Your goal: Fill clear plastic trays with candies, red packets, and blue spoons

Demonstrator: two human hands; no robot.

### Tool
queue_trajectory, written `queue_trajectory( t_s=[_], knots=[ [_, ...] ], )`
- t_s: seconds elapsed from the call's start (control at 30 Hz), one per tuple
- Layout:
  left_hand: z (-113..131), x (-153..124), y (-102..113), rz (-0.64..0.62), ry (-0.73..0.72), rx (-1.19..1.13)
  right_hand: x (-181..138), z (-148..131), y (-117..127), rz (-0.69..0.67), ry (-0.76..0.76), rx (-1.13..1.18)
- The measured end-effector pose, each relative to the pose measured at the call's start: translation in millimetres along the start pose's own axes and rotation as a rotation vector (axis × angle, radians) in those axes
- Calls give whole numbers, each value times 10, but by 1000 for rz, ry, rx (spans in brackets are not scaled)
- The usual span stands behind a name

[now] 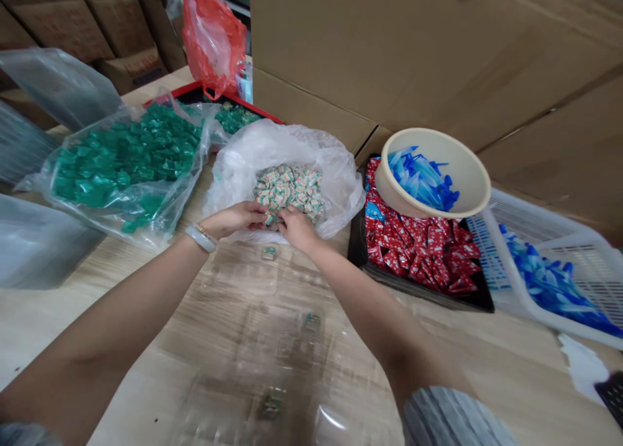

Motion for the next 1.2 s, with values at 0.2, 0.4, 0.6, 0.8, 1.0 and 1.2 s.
queue_trajectory(
  t_s=[0.2,0.4,0.6,0.8,1.0,1.2],
  knots=[
    [21,-97,9,7,-19,-16,69,64,29,26,-59,55],
    [17,-96,-17,1,60,-17,-30,237,24,-47,-547,483],
    [-8,-64,-34,-18,56,13,21,82,-13,-223,-419,261],
    [2,-109,-53,-77,-39,35,-43,-132,2,-156,-111,-80],
    [-27,-181,-50,-106,-146,-8,-216,-209,29,14,-66,-121],
    [-44,-160,-18,-74,-167,35,-259,-254,10,41,29,-107]
  ],
)
Point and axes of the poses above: each hand's wrist, its own x-axis towards the middle knuckle, its own y-axis out of the back of the hand, z = x × y, the point moved 4 cm from there along x, towards the middle knuckle, and after that the axes turned 14 degrees about z, right-handed, at the moved point
